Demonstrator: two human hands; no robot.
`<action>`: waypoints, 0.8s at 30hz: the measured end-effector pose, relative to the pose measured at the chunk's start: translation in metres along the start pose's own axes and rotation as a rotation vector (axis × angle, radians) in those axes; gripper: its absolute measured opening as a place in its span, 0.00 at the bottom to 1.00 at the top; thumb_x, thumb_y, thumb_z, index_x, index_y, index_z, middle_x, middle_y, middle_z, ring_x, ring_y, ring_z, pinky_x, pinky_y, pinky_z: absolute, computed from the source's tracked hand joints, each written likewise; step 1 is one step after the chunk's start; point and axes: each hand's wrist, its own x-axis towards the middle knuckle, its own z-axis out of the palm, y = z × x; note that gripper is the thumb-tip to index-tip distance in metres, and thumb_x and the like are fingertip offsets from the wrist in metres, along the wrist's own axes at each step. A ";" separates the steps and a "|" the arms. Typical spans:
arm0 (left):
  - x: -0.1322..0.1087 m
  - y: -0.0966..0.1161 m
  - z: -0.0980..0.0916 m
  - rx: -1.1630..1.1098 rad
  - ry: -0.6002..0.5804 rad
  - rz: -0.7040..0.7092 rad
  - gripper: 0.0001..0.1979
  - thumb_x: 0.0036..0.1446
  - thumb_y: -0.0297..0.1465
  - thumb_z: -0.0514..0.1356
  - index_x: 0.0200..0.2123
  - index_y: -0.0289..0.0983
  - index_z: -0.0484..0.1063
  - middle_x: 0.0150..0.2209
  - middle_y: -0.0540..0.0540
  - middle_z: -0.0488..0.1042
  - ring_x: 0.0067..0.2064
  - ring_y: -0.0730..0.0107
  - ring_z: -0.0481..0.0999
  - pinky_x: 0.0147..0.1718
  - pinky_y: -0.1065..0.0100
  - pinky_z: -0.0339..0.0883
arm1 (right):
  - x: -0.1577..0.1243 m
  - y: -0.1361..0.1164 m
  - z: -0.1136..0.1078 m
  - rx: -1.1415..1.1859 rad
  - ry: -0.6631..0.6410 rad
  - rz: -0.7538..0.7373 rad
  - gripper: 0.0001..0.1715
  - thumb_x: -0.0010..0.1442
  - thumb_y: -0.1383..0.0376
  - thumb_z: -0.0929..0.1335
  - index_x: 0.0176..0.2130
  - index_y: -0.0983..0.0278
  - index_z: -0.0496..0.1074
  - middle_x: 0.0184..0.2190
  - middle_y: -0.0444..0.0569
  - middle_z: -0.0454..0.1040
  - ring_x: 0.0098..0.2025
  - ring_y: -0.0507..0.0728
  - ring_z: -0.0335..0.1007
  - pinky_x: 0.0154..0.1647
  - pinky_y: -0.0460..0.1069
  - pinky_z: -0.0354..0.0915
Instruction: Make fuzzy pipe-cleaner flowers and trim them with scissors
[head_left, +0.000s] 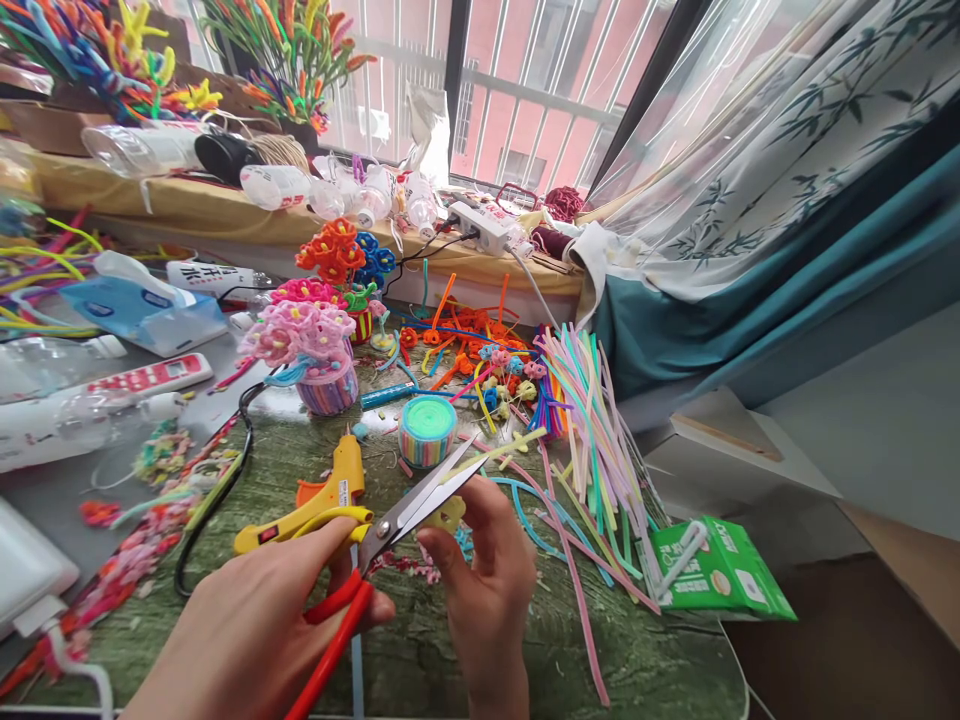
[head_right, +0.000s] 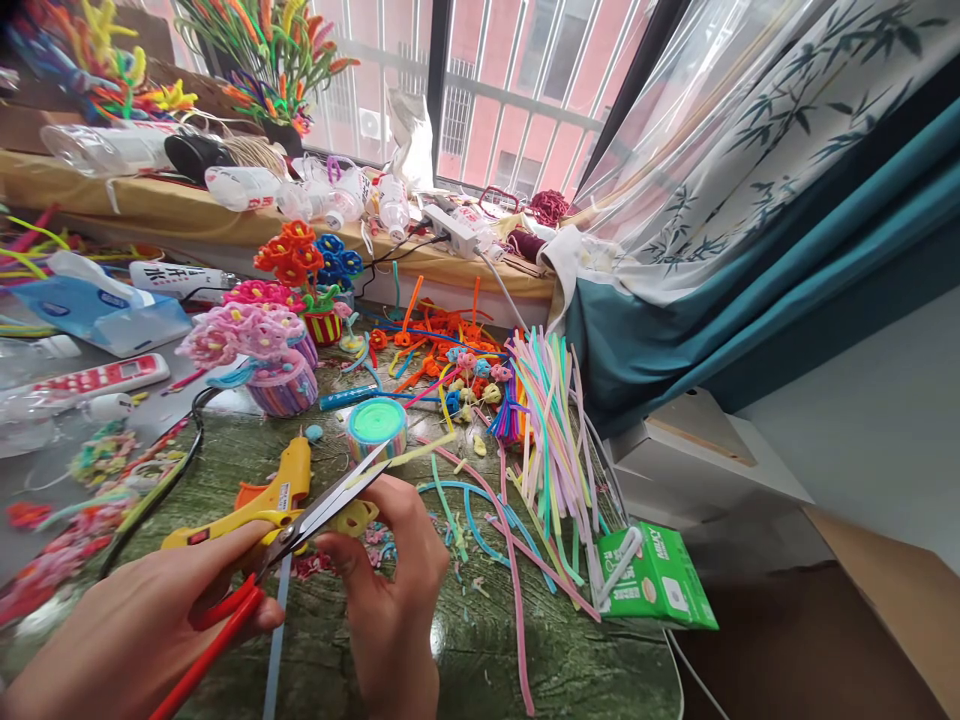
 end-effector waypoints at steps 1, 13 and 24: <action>0.000 -0.004 0.003 0.041 -0.010 0.014 0.15 0.58 0.53 0.64 0.31 0.50 0.75 0.24 0.51 0.80 0.27 0.52 0.81 0.26 0.63 0.59 | 0.000 0.000 0.000 -0.002 -0.003 0.001 0.18 0.69 0.70 0.76 0.54 0.52 0.81 0.46 0.42 0.86 0.47 0.53 0.83 0.50 0.44 0.75; 0.000 -0.008 0.002 0.252 -0.158 -0.072 0.13 0.59 0.49 0.61 0.35 0.50 0.79 0.27 0.50 0.81 0.30 0.50 0.82 0.31 0.61 0.64 | 0.001 0.001 -0.003 -0.083 0.004 -0.019 0.13 0.71 0.62 0.76 0.54 0.54 0.81 0.45 0.45 0.86 0.45 0.55 0.83 0.47 0.46 0.77; 0.004 -0.005 -0.005 0.257 -0.217 -0.138 0.08 0.54 0.45 0.62 0.32 0.51 0.78 0.28 0.50 0.83 0.32 0.52 0.84 0.33 0.62 0.67 | -0.001 0.002 -0.008 -0.094 -0.054 -0.024 0.15 0.73 0.63 0.74 0.57 0.50 0.79 0.51 0.43 0.86 0.54 0.53 0.82 0.57 0.45 0.75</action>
